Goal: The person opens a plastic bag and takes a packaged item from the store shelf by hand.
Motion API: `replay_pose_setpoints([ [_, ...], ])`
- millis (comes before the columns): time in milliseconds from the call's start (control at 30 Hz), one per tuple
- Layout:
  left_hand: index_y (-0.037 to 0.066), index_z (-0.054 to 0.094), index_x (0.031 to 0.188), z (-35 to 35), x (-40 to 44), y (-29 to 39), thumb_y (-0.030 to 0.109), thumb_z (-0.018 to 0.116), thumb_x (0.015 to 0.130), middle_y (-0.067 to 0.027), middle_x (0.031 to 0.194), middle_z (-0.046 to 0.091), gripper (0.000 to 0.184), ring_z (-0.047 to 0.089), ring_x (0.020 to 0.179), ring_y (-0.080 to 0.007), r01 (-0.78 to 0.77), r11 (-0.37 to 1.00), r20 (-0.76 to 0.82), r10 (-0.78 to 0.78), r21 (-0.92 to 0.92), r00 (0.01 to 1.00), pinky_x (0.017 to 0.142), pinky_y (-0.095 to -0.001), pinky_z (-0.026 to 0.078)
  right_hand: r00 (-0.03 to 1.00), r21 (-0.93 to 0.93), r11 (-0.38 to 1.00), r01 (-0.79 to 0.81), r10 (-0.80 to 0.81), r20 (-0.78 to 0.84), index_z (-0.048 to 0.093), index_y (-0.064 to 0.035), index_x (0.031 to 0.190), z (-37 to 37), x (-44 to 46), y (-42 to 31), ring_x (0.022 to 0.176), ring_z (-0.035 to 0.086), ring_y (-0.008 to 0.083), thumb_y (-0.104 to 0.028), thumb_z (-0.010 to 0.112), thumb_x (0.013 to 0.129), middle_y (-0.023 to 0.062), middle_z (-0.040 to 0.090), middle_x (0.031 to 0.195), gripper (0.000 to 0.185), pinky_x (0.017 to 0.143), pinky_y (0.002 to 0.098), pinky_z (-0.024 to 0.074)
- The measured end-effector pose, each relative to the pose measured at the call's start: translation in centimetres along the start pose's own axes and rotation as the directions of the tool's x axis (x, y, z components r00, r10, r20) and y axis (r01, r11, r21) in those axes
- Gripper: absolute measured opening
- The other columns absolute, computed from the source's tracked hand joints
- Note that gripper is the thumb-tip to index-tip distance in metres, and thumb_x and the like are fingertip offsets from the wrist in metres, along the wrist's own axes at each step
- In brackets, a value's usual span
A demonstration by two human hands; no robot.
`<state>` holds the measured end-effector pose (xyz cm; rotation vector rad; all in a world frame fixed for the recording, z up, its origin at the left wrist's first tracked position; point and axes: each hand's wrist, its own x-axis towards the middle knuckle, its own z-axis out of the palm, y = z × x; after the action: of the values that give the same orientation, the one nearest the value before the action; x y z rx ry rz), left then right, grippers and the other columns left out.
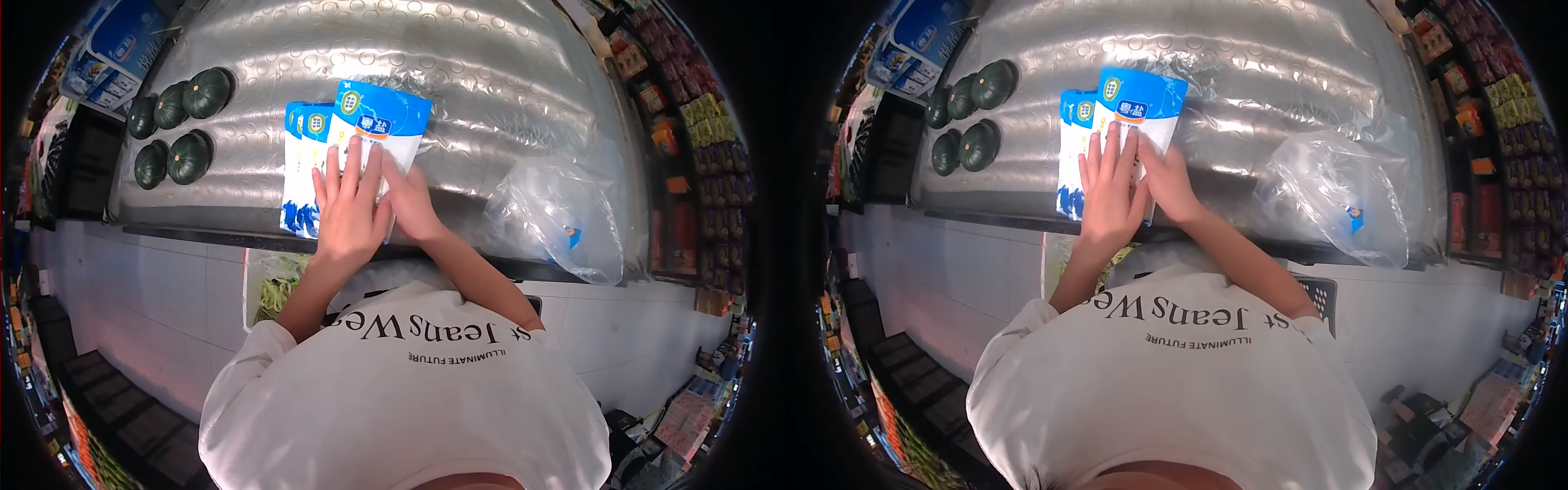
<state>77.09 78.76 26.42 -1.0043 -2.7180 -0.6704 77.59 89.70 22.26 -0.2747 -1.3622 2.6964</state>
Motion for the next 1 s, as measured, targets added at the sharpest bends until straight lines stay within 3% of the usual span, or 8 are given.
replay_pose_setpoints([
  [100, 0.006, 0.036, 0.132, 1.1, -1.8, -1.5, 0.034, 0.058, 0.080, -0.0170, 0.140, 0.027, 0.063, 0.026, 0.125, -0.0458, 0.009, 0.979, 0.000, -0.009, 0.204, 1.000, 0.096, -0.0647, 0.014, 1.000, -0.178, 0.984, 0.013, -0.011, 0.012, 0.048, 0.0041, 0.113, -0.6, 0.8, 1.7, 0.096, 0.055, 0.0159, -0.019, 0.050, 0.089, 0.0102, 0.059, 0.105, 0.033, 0.081, 0.0301, 0.0431],
  [200, 0.005, 0.035, 0.133, 0.6, -2.5, -1.9, 0.029, 0.059, 0.079, -0.0182, 0.139, 0.028, 0.064, 0.025, 0.125, -0.0453, 0.030, 0.951, 0.019, -0.037, 0.308, 0.999, 0.095, -0.0639, 0.019, 0.976, -0.406, 0.888, 0.217, -0.199, 0.088, 0.043, 0.0043, 0.116, -0.6, 1.0, 2.7, 0.097, 0.056, 0.0202, -0.021, 0.055, 0.086, 0.0142, 0.060, 0.103, 0.041, 0.080, 0.0322, 0.0441],
  [333, 0.009, 0.039, 0.131, 1.4, -2.6, -2.2, 0.038, 0.057, 0.080, -0.0144, 0.138, 0.032, 0.062, 0.030, 0.124, -0.0423, 0.128, 0.939, -0.072, -0.111, 0.320, 0.991, 0.095, -0.0607, 0.020, 0.973, -0.657, 0.724, 0.210, -0.217, 0.072, 0.033, 0.0048, 0.122, -0.4, 1.0, 0.9, 0.099, 0.055, 0.0321, -0.024, 0.062, 0.080, 0.0213, 0.054, 0.107, 0.059, 0.084, 0.0374, 0.0430],
  [533, 0.010, 0.039, 0.132, 2.6, -2.8, -1.8, 0.040, 0.061, 0.074, -0.0157, 0.138, 0.033, 0.069, 0.033, 0.121, -0.0419, 0.139, 0.906, -0.154, -0.083, 0.400, 0.985, 0.093, -0.0560, 0.026, 0.906, -0.734, 0.573, 0.364, -0.399, 0.137, 0.028, 0.0044, 0.128, -2.2, 1.6, 2.2, 0.106, 0.050, 0.0354, -0.026, 0.065, 0.075, 0.0235, 0.048, 0.115, 0.071, 0.089, 0.0389, 0.0392],
  [733, 0.010, 0.042, 0.130, 2.8, -2.9, -1.5, 0.041, 0.059, 0.076, -0.0160, 0.138, 0.033, 0.064, 0.032, 0.121, -0.0430, 0.112, 0.906, -0.130, -0.064, 0.408, 0.989, 0.093, -0.0572, 0.024, 0.972, -0.698, 0.679, 0.228, -0.200, 0.124, 0.024, 0.0080, 0.129, -2.6, 0.4, 0.7, 0.100, 0.052, 0.0349, -0.029, 0.064, 0.076, 0.0236, 0.049, 0.113, 0.076, 0.084, 0.0376, 0.0423],
  [767, 0.010, 0.044, 0.129, 2.6, -2.9, -1.5, 0.042, 0.058, 0.077, -0.0152, 0.138, 0.034, 0.062, 0.031, 0.122, -0.0429, 0.106, 0.912, -0.119, -0.064, 0.397, 0.991, 0.094, -0.0574, 0.023, 0.998, -0.805, 0.591, 0.050, -0.060, 0.018, 0.026, 0.0072, 0.130, -2.6, -0.5, -0.2, 0.094, 0.055, 0.0339, -0.029, 0.062, 0.077, 0.0227, 0.052, 0.107, 0.074, 0.080, 0.0380, 0.0439],
  [867, 0.010, 0.046, 0.127, 2.2, -2.8, -1.4, 0.038, 0.061, 0.075, -0.0153, 0.138, 0.033, 0.060, 0.027, 0.125, -0.0438, 0.083, 0.942, -0.119, -0.046, 0.326, 0.992, 0.095, -0.0614, 0.018, 0.944, -0.823, 0.494, 0.281, -0.296, 0.144, 0.041, -0.0016, 0.125, -3.6, -3.2, -2.1, 0.057, 0.050, 0.0142, -0.020, 0.064, 0.079, 0.0124, 0.057, 0.094, 0.055, 0.054, 0.0275, 0.0422],
  [1000, 0.009, 0.051, 0.122, 1.5, -2.1, 0.2, 0.032, 0.064, 0.072, -0.0174, 0.137, 0.034, 0.056, 0.023, 0.126, -0.0474, 0.062, 0.951, -0.158, -0.015, 0.303, 0.987, 0.096, -0.0632, 0.016, 0.939, -0.806, 0.499, 0.318, -0.285, 0.194, 0.057, -0.0009, 0.108, -3.8, -6.9, -9.2, 0.060, 0.052, 0.0136, -0.012, 0.062, 0.079, 0.0101, 0.060, 0.087, 0.031, 0.057, 0.0253, 0.0430],
])
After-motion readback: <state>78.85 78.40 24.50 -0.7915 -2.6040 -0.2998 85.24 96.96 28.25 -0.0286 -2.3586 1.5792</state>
